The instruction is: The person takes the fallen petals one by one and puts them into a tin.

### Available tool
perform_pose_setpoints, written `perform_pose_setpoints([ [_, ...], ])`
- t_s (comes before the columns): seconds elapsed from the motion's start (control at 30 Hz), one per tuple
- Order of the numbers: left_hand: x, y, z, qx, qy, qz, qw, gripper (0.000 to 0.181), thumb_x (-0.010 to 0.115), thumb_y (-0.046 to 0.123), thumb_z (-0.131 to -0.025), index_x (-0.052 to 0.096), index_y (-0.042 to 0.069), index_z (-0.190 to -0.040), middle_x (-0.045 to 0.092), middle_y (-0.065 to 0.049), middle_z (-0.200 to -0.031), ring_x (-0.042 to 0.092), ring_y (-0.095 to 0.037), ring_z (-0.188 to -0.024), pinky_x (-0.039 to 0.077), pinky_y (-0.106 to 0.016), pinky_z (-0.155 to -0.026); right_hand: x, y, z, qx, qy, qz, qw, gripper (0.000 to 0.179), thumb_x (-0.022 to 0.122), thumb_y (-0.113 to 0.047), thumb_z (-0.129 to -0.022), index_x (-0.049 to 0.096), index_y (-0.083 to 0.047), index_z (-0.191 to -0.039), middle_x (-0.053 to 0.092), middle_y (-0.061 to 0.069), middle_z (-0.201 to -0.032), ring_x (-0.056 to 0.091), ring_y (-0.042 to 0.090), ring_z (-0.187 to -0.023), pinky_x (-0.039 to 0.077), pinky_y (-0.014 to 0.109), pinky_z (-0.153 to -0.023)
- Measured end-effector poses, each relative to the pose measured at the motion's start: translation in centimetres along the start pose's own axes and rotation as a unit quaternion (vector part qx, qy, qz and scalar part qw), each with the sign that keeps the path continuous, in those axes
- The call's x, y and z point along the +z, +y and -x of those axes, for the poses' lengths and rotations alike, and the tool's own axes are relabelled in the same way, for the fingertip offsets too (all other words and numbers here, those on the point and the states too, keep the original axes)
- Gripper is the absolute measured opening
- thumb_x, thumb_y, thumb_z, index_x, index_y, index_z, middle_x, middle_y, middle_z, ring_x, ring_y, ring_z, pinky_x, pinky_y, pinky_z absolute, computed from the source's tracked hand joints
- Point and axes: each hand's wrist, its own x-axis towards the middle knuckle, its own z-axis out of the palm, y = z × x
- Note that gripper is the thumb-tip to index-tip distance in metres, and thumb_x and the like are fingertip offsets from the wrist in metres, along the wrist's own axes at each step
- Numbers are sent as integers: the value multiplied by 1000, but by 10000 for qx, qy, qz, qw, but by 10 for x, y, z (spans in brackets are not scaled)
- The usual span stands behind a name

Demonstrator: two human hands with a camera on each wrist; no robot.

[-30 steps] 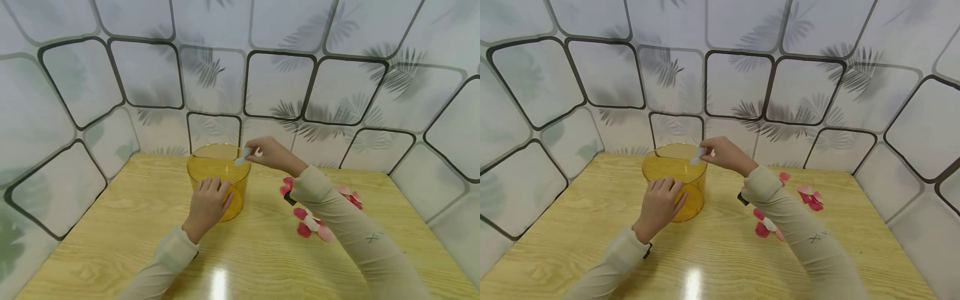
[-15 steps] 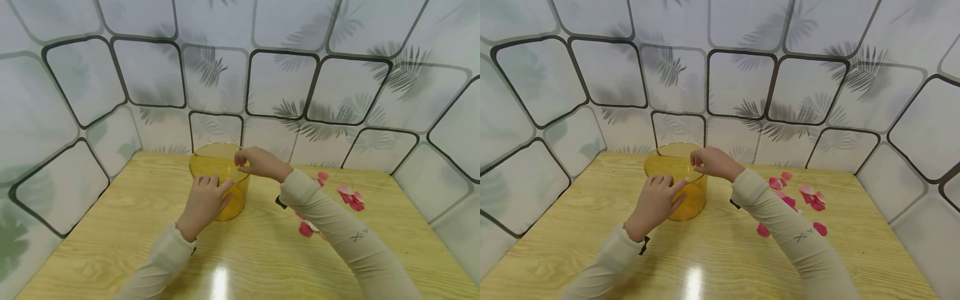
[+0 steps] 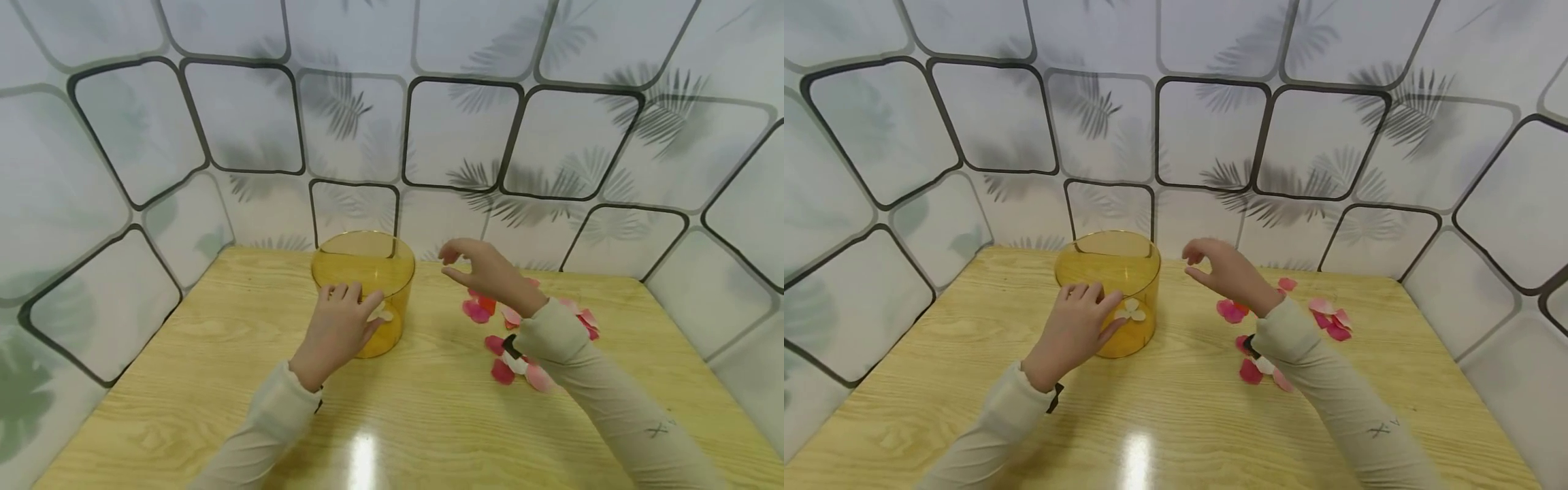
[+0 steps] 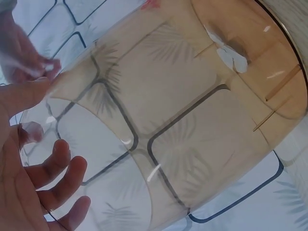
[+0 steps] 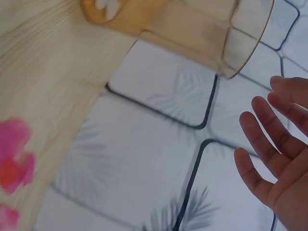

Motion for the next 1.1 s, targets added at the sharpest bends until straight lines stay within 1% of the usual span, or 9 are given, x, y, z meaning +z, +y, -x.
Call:
perform_pose_setpoints([
  [0.13, -1, -1, -1, 81, 88, 48, 9999, 39, 74, 42, -77, 54, 18, -99, 54, -6, -80, 58, -26, -74, 48, -41, -71, -6, 19, 32, 124, -241, 120, 9996, 17, 69, -8, -83, 63, -4, -99, 67, 8, -91, 62, 22, -86, 51, 44, -80],
  [0.23, -1, -2, -2, 139, 107, 18, 9998, 39, 75, 41, -76, 54, 18, -100, 55, -5, -80, 59, -25, -73, 48, -40, -70, -6, 32, 56, 293, -731, 156, 9968, 14, 70, -7, -82, 63, -7, -94, 66, 5, -88, 61, 20, -83, 51, 41, -77],
  [0.3, 1, -2, -2, 157, 111, -3, 9998, 39, 75, 40, -76, 54, 18, -100, 55, -5, -79, 59, -25, -74, 49, -39, -70, -5, 40, 72, 390, -1208, 187, 9917, 13, 70, -9, -82, 63, -9, -93, 65, 3, -88, 60, 19, -82, 52, 38, -76],
  [0.4, 2, -2, -2, 167, 127, 34, 9998, 38, 76, 39, -76, 55, 18, -100, 55, -4, -79, 59, -25, -74, 48, -39, -70, -3, 50, 95, 577, -1887, 154, 9802, 15, 71, -10, -81, 62, -9, -93, 64, 3, -90, 60, 20, -83, 53, 38, -77],
  [0.47, 3, -2, -2, 173, 142, 62, 9997, 38, 76, 38, -76, 55, 18, -100, 56, -4, -80, 59, -25, -74, 49, -40, -71, -3, 56, 108, 648, -2177, 160, 9737, 16, 71, -9, -81, 63, -8, -95, 65, 3, -92, 60, 21, -84, 53, 40, -77],
  [0.53, 3, -2, -2, 169, 136, 83, 9997, 37, 76, 37, -76, 56, 18, -100, 56, -4, -80, 60, -25, -74, 49, -40, -71, -3, 60, 117, 730, -2276, 127, 9709, 17, 71, -8, -81, 63, -7, -95, 65, 4, -93, 60, 22, -84, 53, 40, -77],
  [0.67, 3, -3, -2, 129, 88, 135, 9998, 36, 76, 37, -77, 55, 17, -99, 56, -3, -80, 59, -24, -74, 48, -40, -70, 0, 69, 125, 790, -2277, 84, 9705, 16, 70, -7, -81, 63, -6, -95, 66, 4, -94, 60, 22, -84, 54, 38, -76],
  [0.87, 2, -4, -2, 110, 74, 172, 9998, 35, 75, 36, -78, 54, 16, -97, 55, -3, -79, 58, -23, -75, 47, -39, -70, 10, 90, 123, 820, -2309, 60, 9695, 17, 70, -5, -81, 63, -4, -96, 66, 6, -93, 61, 24, -84, 54, 40, -76],
  [1.1, 2, -2, -2, 146, 179, 159, 9996, 36, 77, 34, -76, 54, 16, -96, 54, -3, -79, 58, -24, -73, 47, -39, -68, 16, 103, 116, 940, -2691, -6, 9585, 24, 72, -6, -77, 63, -5, -99, 63, 6, -93, 58, 20, -83, 52, 37, -76],
])
